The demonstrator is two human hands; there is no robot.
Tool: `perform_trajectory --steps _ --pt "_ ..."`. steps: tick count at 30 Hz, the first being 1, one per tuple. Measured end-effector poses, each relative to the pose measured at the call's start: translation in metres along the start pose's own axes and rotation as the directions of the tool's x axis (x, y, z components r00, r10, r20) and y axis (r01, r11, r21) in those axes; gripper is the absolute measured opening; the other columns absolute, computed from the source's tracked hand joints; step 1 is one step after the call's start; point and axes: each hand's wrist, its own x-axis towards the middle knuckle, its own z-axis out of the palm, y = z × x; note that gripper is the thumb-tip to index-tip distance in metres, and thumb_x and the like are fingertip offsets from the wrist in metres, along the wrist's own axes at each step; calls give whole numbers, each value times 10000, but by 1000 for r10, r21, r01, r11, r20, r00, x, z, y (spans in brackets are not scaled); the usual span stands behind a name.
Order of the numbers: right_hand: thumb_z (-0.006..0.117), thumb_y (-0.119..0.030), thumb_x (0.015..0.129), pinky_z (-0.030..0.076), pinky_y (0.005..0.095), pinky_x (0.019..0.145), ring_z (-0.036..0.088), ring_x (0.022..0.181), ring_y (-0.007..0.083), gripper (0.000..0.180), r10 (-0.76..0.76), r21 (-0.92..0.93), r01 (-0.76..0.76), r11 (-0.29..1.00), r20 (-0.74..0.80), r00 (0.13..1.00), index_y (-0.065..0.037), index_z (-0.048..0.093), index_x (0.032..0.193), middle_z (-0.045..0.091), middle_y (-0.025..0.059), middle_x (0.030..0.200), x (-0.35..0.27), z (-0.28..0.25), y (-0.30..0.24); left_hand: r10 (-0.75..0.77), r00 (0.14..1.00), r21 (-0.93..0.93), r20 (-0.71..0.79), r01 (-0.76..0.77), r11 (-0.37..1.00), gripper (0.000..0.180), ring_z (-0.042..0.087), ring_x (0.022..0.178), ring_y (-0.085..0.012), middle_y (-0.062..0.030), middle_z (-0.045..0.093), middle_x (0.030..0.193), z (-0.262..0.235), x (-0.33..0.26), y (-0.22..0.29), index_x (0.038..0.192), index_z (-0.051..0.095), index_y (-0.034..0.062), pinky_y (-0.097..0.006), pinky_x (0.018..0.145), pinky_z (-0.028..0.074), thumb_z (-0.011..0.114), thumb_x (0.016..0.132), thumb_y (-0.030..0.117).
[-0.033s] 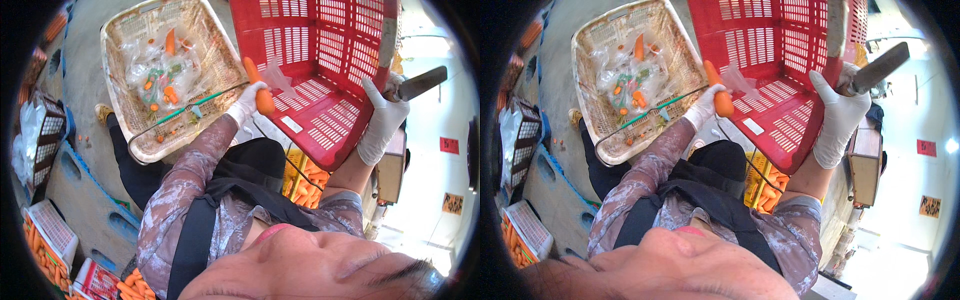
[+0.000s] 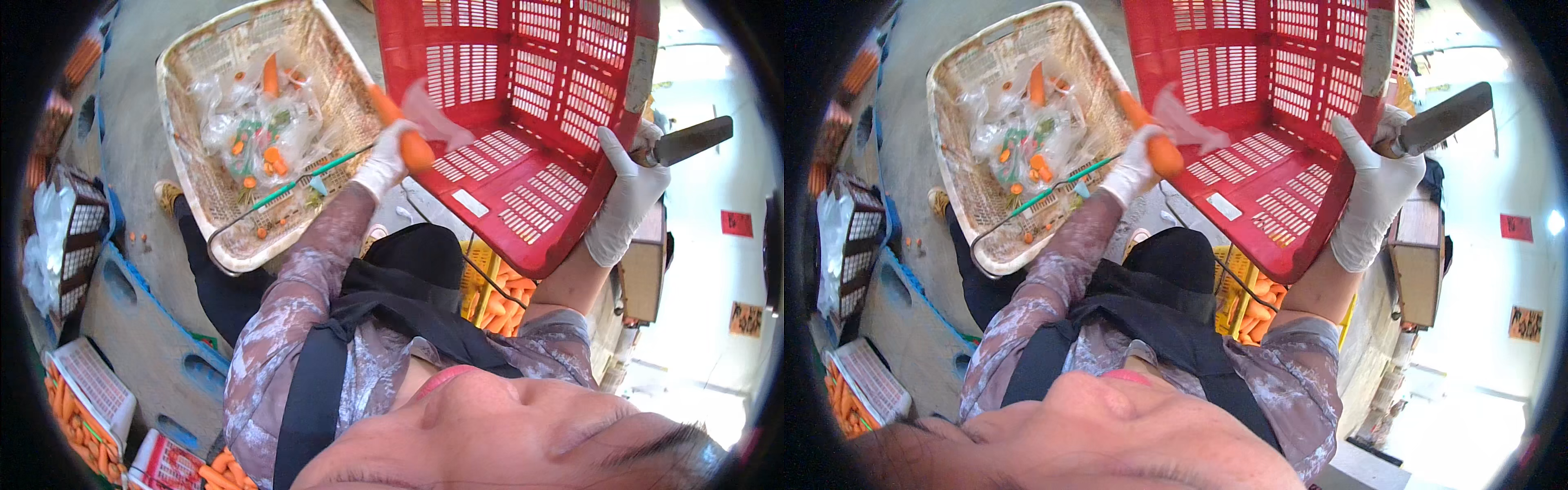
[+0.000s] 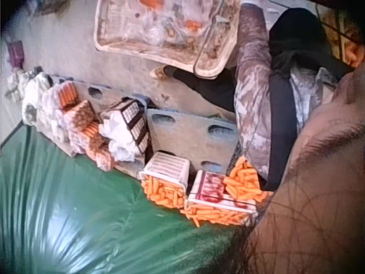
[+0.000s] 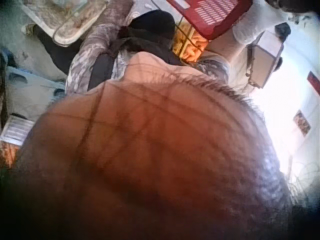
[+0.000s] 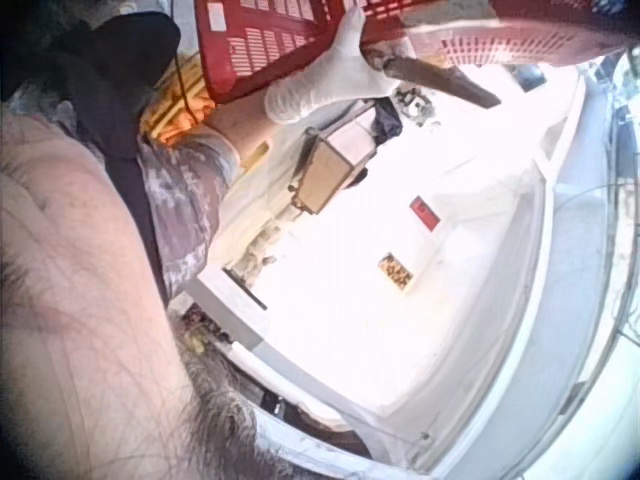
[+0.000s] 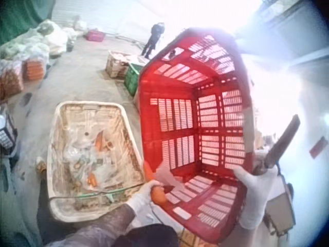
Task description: The person sits on the floor and peels several carrots one by one using a vegetable peeler, placing the peeled carrots into a white basket and the scraps into a smaller basket containing plastic bags.
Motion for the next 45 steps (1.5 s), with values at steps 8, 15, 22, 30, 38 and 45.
perform_trajectory --steps 8,15,22,30,38,45 --pt "760 29 702 468 211 614 585 651 81 243 94 139 -77 987 -123 988 40 631 907 658 41 786 33 -81 97 625 758 130 -187 -612 780 213 600 812 -229 -59 578 821 -41 -33 185 867 536 80 -397 822 503 634 758 235" --pt "761 12 707 479 220 596 593 630 92 227 204 120 -185 975 -163 965 56 658 904 664 49 787 21 -104 179 405 914 427 24 -375 823 545 607 868 -260 -130 588 986 -13 -13 121 1211 471 32 -406 789 529 656 720 180" --pt "743 37 706 496 226 627 617 671 111 214 256 197 -221 955 -176 951 37 638 892 670 72 816 29 -108 170 312 939 769 -146 -91 633 319 579 729 -180 -51 591 819 4 54 83 975 608 11 -319 651 487 713 737 196" --pt "729 49 711 500 222 699 625 695 108 302 266 111 -250 962 -167 949 47 620 993 678 76 822 9 -116 166 730 649 792 -213 -323 518 413 598 831 -210 -76 588 960 -9 -21 229 1070 563 2 -358 755 506 725 739 187" --pt "717 81 689 503 238 711 626 709 115 312 240 200 -192 961 -247 939 66 597 977 679 108 841 -17 -127 146 682 633 372 368 571 -731 728 617 978 -405 -260 367 1382 62 -92 220 1307 431 48 -456 793 524 690 651 229" --pt "703 23 692 487 278 810 624 803 150 350 223 111 -198 974 -306 925 49 607 1027 673 102 923 -50 -156 146 -191 882 700 431 -460 -546 409 579 1039 -327 -164 615 1056 128 -5 24 1072 608 78 -391 884 470 652 666 105"
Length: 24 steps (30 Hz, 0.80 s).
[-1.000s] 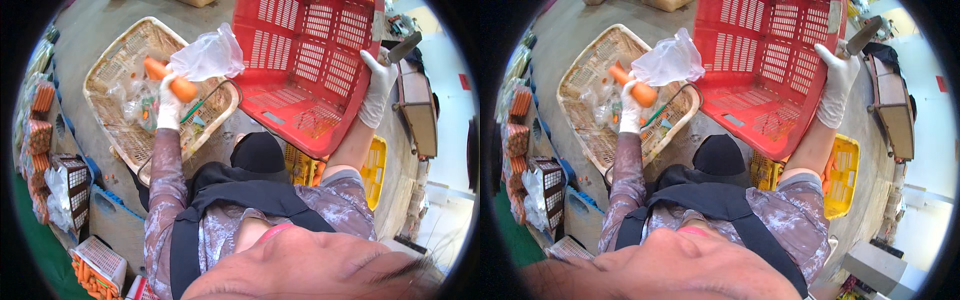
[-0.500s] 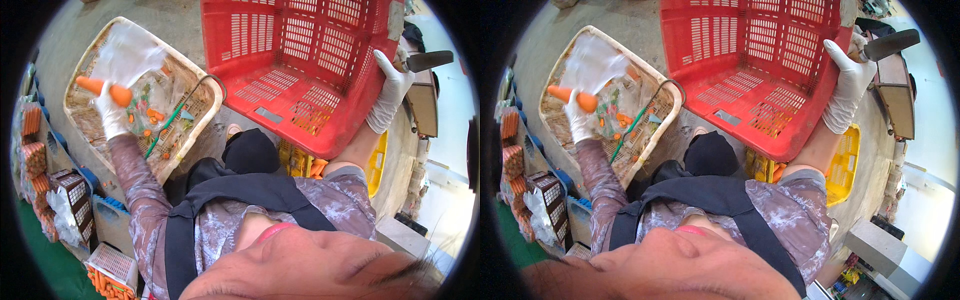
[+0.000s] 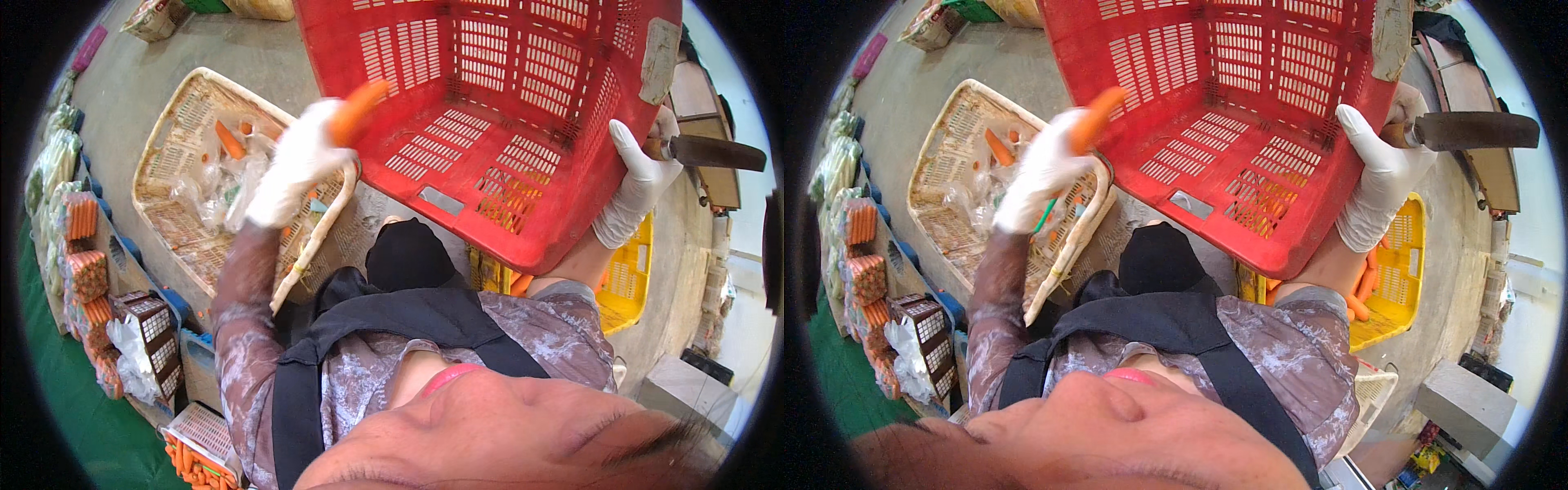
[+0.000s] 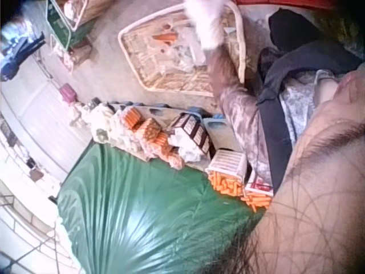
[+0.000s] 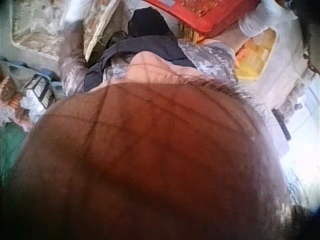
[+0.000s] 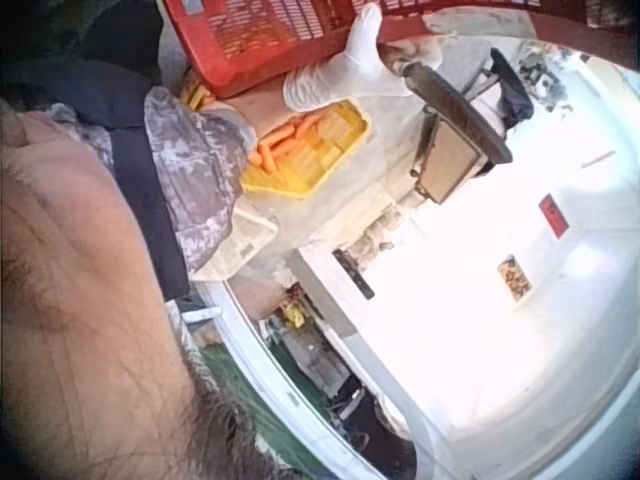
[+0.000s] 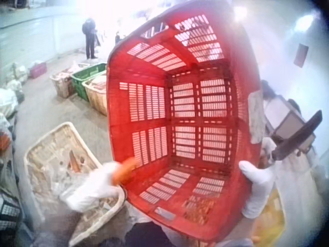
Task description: The person sits on the floor and peels several carrots one by one using a vegetable peeler, placing the peeled carrots into a white basket and the scraps into a smaller basket containing plastic bags.
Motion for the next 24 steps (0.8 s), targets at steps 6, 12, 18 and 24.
perform_trajectory --steps 6,12,18,24 --pt "725 98 649 496 256 739 623 766 128 378 -77 112 87 990 -87 993 45 599 1001 674 112 887 2 -21 3 -155 816 329 558 -46 943 627 569 1138 -305 -199 524 1311 157 121 -25 1170 636 114 -359 970 464 702 589 342" --pt "740 64 647 498 304 847 642 891 178 434 -68 183 107 977 -208 976 42 590 1054 667 138 995 -7 -55 18 -302 733 134 610 280 951 557 660 833 -256 -119 695 926 158 146 -46 1060 664 67 -338 749 517 744 540 253" --pt "727 57 671 499 308 853 644 896 182 427 -85 203 130 970 -216 973 47 583 1073 667 152 1010 -12 -68 17 -437 675 566 594 36 824 476 666 888 -318 -213 674 926 112 120 -5 944 700 18 -370 770 534 741 539 263" --pt "718 67 680 510 305 826 654 848 181 410 -79 233 116 966 -165 983 57 583 1066 679 157 966 -10 -60 22 -355 819 547 450 62 835 343 658 748 -344 -218 657 819 -7 -13 -33 852 691 9 -415 663 508 696 597 239"
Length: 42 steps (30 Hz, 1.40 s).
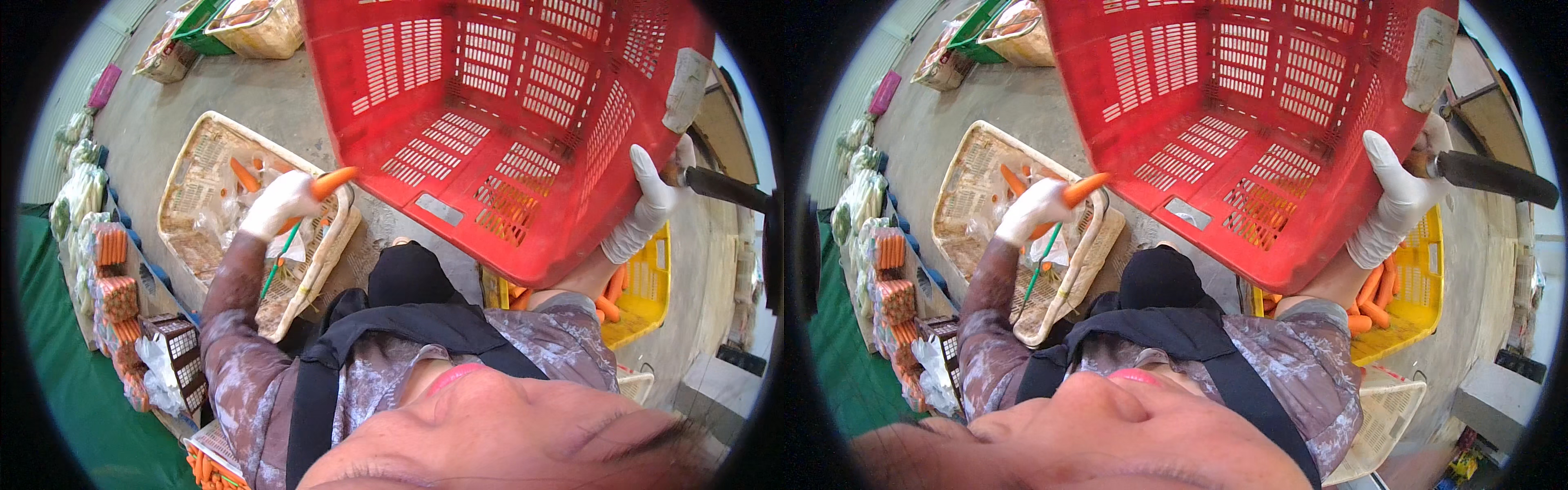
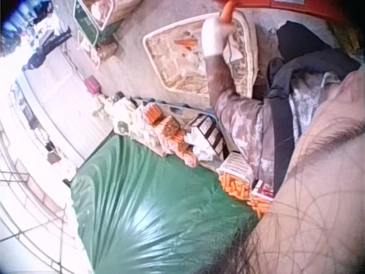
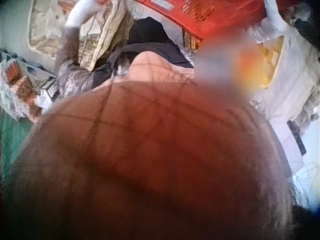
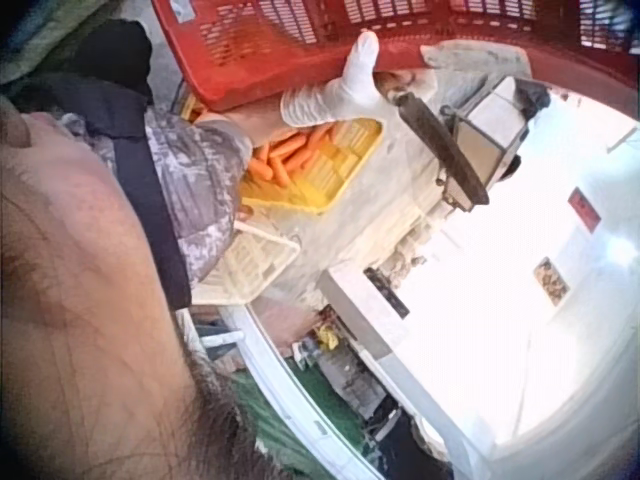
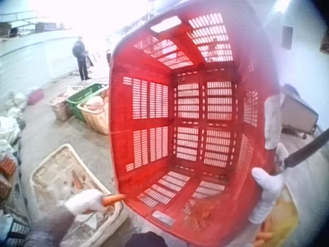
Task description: The person sits on the floor and peels several carrots one by one using a vegetable peeler, placing the peeled carrots into a white basket and the scraps into a smaller basket containing plastic bags.
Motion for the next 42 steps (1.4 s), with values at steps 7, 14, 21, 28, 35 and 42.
perform_trajectory --steps 7,14,21,28,35,42 --pt "756 49 673 502 245 669 614 699 115 287 95 2 -95 995 11 995 50 639 935 663 65 826 25 46 22 -486 865 -748 -126 239 619 355 604 703 -166 -58 645 788 77 -145 -144 944 637 11 -315 662 487 682 630 170" --pt "789 33 658 480 259 579 567 606 102 207 213 107 -210 972 -10 977 -15 616 760 625 12 743 82 97 165 -645 761 -850 -74 289 439 310 586 702 -159 -68 614 788 106 -179 -112 907 590 2 -307 653 480 664 628 114" --pt "795 -4 626 470 299 587 547 593 146 239 546 165 -522 837 -175 819 -33 610 774 589 13 741 86 97 374 -641 767 -971 25 170 167 442 603 849 -161 -61 638 965 93 -177 -94 1087 596 -29 -294 776 480 679 665 71" --pt "744 -27 649 511 343 689 610 730 198 322 619 15 -634 773 -238 749 21 619 941 634 69 869 14 17 448 -462 883 -993 -80 -31 112 473 621 867 -190 -107 634 1040 43 -108 -59 1113 572 -28 -320 780 510 672 684 145" --pt "801 -307 700 482 372 668 615 667 208 354 559 -285 -713 641 -463 688 3 653 787 665 95 736 -20 38 425 -301 950 -782 -78 -246 -573 316 584 890 -234 -128 589 972 -21 67 -16 1027 530 -15 -322 845 480 667 765 99" --pt "762 -325 727 488 406 670 635 680 252 366 506 -210 -722 660 -586 633 5 606 749 660 147 720 -28 103 393 -369 926 -710 74 -211 -672 401 579 954 -241 -107 573 1021 -4 253 24 1102 508 11 -361 912 474 695 772 141"
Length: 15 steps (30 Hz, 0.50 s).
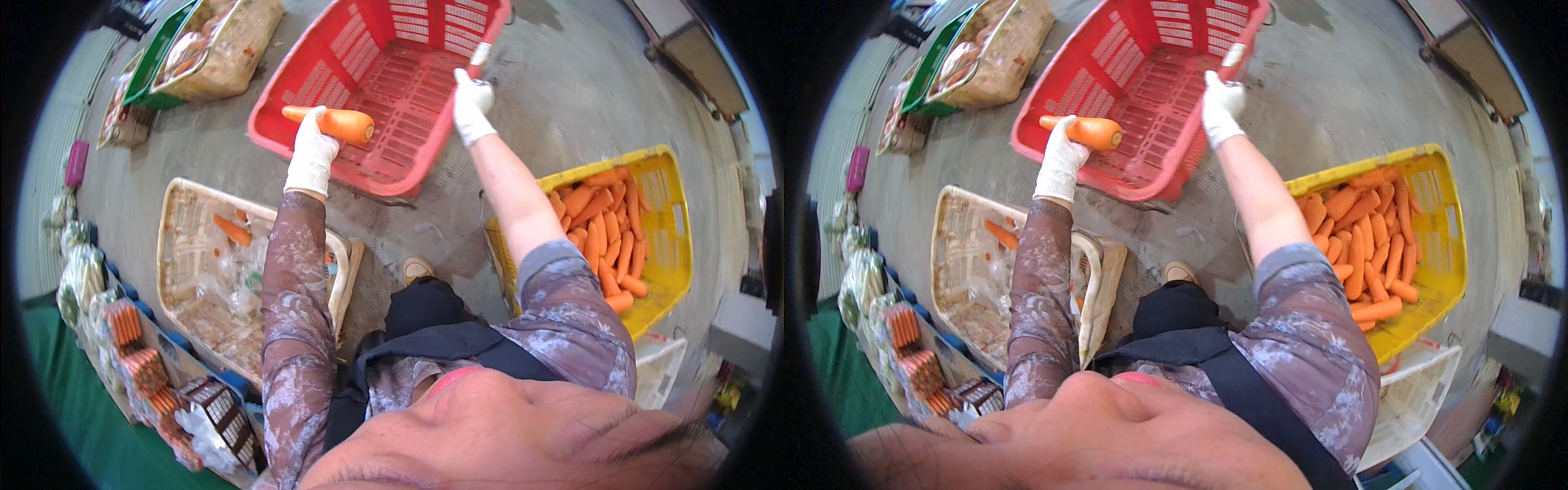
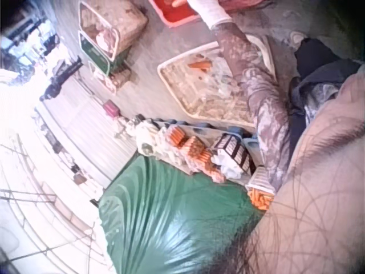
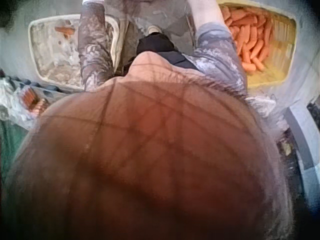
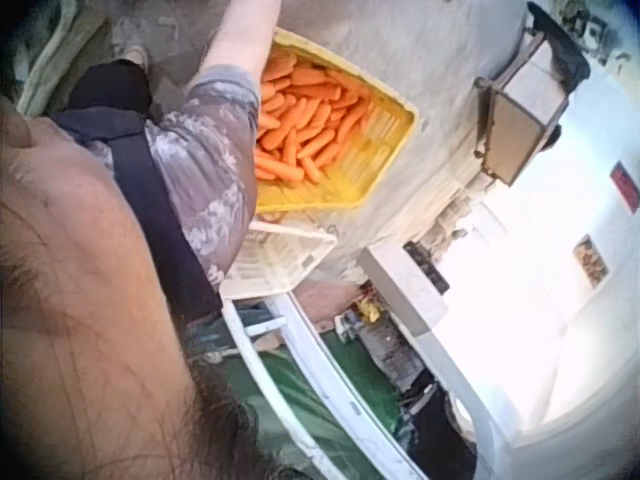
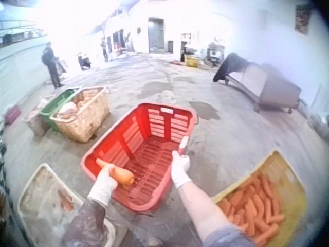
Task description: The person sits on the floor and peels several carrots one by one using a vegetable peeler, placing the peeled carrots into a white basket and the scraps into a smaller basket containing plastic bags.
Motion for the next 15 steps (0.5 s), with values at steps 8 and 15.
perform_trajectory --steps 8,15 --pt "636 -445 783 494 477 814 634 966 398 559 157 -171 -110 979 287 945 12 543 1091 638 264 1040 -43 46 -36 311 817 597 486 -571 564 453 556 1078 -245 -177 571 1184 -31 -21 0 1269 467 -53 -342 952 432 577 880 151" --pt "740 -425 722 521 361 815 660 935 291 561 -43 -82 134 988 677 735 32 614 1022 669 204 982 -39 -73 -73 -29 987 309 159 -21 951 467 545 1038 -220 -146 534 1238 -1 -138 -7 1268 497 -16 -328 875 481 574 854 185"
